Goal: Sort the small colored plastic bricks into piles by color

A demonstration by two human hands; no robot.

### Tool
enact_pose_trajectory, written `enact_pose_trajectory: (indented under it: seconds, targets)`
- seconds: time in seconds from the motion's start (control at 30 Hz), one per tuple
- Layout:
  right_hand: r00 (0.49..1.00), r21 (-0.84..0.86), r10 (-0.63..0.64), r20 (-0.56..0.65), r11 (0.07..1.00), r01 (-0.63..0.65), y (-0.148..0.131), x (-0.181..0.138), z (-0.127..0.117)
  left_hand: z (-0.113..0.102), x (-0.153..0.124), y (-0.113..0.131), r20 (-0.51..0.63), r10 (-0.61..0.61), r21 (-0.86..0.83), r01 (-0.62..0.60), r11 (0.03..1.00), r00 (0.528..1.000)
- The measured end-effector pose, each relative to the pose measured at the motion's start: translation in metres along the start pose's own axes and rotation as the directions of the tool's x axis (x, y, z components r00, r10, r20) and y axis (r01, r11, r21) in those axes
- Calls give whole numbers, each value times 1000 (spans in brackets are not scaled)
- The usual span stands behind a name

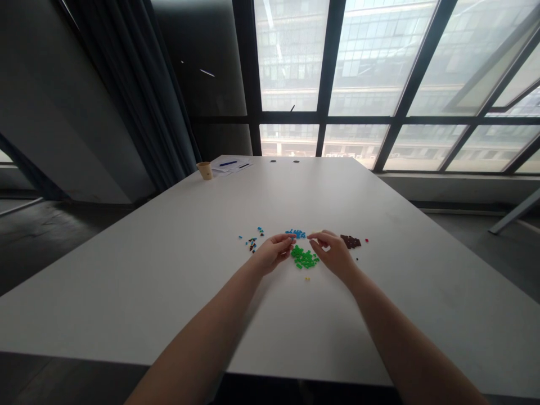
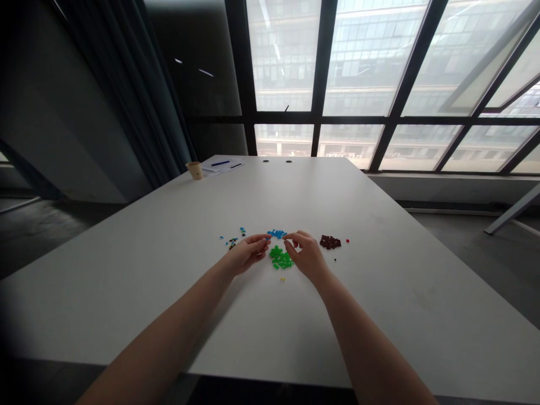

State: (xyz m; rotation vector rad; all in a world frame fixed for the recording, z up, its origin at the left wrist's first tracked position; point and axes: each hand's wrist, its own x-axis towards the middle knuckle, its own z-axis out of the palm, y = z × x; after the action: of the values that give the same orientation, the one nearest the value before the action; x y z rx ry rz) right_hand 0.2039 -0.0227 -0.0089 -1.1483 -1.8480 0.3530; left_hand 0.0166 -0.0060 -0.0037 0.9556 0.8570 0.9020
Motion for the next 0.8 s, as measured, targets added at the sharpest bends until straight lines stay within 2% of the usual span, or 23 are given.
enact_pose_trajectory:
  seconds: [0.07, 0.17, 0.47, 0.8]
  targets:
    - [999, 22, -50, -13, 998, 50, -6, 0, -1, 7, -4, -2, 98, -81, -164, 96, 982, 992]
    - [996, 34, -87, -17, 996, 88, -11, -1, -3, 8, -4, -7, 168, -152, -226, 188, 956, 974]
    - [988, 68, -136, 78, 989, 131, -20, -3, -4, 9, -6, -6, 279, -191, -68, 217, 974, 941]
    - [986, 48, -148, 76, 988, 145, -19, -3, -6, 6, -5, -7, 263, -209, -37, 226, 973, 942]
